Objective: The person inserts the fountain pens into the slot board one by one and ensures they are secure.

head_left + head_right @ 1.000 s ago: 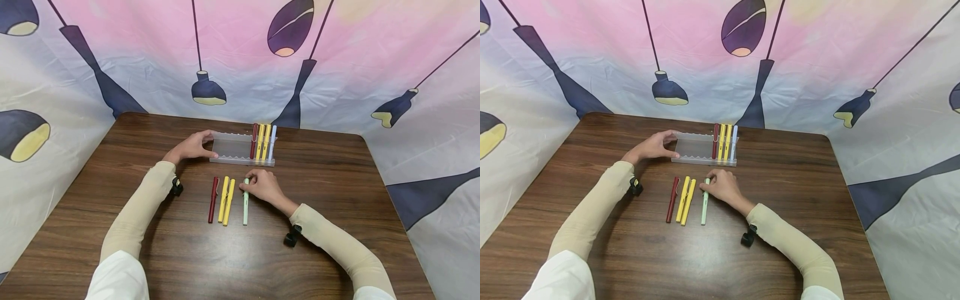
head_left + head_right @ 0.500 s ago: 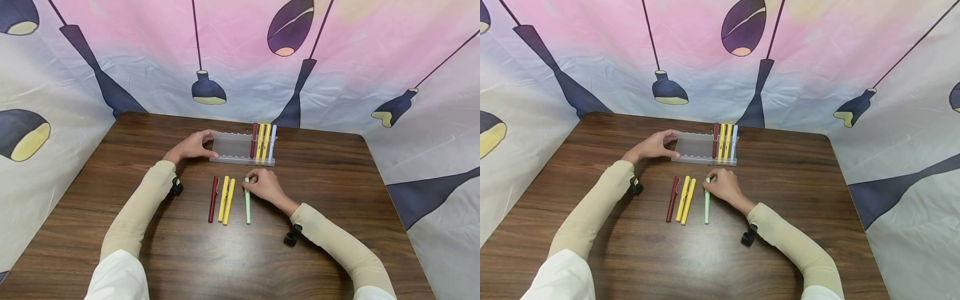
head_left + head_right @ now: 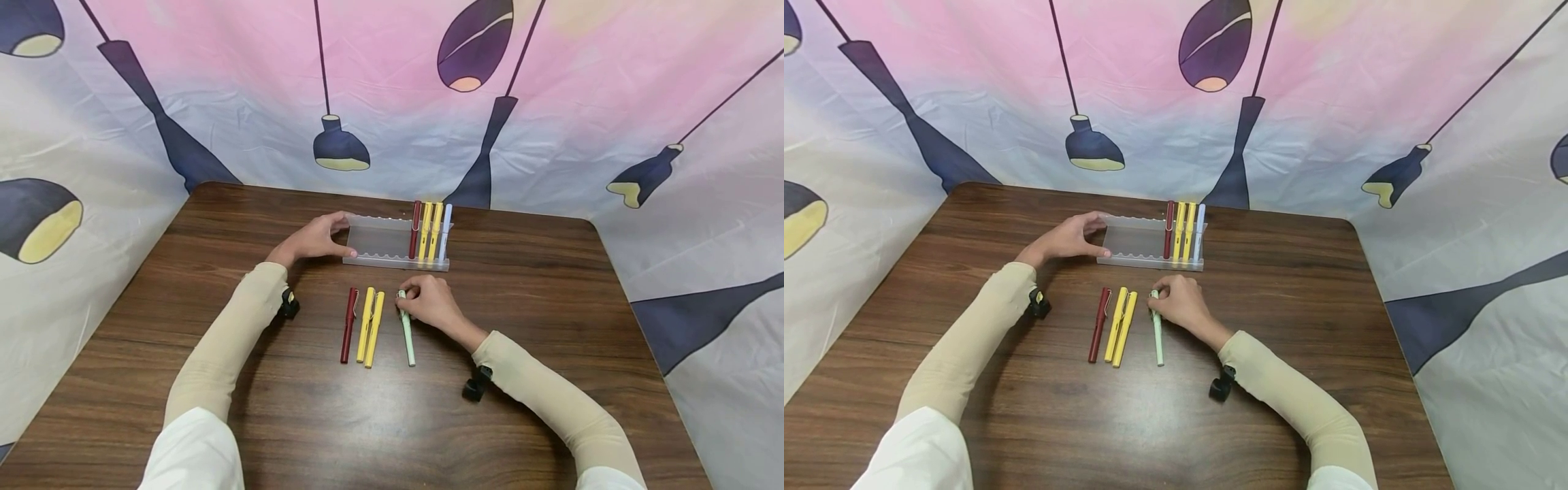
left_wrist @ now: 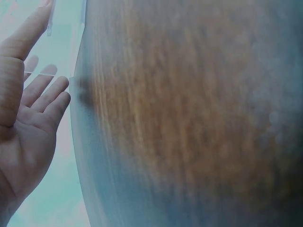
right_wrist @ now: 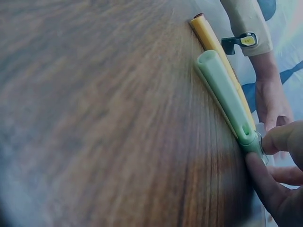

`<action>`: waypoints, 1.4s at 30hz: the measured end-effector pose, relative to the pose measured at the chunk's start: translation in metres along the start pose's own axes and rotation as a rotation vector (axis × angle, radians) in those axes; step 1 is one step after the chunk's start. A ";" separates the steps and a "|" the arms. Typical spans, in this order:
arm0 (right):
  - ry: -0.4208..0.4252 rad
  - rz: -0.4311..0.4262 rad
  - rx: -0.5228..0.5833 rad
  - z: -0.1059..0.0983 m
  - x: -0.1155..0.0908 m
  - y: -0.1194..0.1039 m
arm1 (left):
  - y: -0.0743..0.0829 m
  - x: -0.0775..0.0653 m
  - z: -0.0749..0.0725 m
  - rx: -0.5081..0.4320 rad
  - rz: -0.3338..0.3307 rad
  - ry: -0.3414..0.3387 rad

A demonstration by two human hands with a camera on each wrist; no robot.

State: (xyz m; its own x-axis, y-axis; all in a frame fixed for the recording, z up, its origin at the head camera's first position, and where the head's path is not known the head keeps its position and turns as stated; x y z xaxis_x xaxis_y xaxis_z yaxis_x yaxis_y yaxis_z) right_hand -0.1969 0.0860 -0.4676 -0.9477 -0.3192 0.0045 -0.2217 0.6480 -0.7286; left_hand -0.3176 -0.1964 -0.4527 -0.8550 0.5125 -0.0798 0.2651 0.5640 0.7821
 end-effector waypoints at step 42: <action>-0.048 0.093 0.349 -0.011 -0.004 0.016 | -0.001 0.001 0.000 0.001 0.008 0.007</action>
State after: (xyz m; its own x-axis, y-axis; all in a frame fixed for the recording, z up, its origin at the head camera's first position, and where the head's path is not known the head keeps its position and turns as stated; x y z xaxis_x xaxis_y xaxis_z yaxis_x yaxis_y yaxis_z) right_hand -0.1993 0.1048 -0.4719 -0.9464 -0.3075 -0.0990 -0.0356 0.4038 -0.9142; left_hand -0.3181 -0.1963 -0.4534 -0.8558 0.5127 -0.0695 0.2723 0.5606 0.7820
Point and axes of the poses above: each hand's wrist, its own x-axis towards the middle knuckle, its own z-axis out of the palm, y = z × x, the point moved 2 cm from there along x, towards the middle knuckle
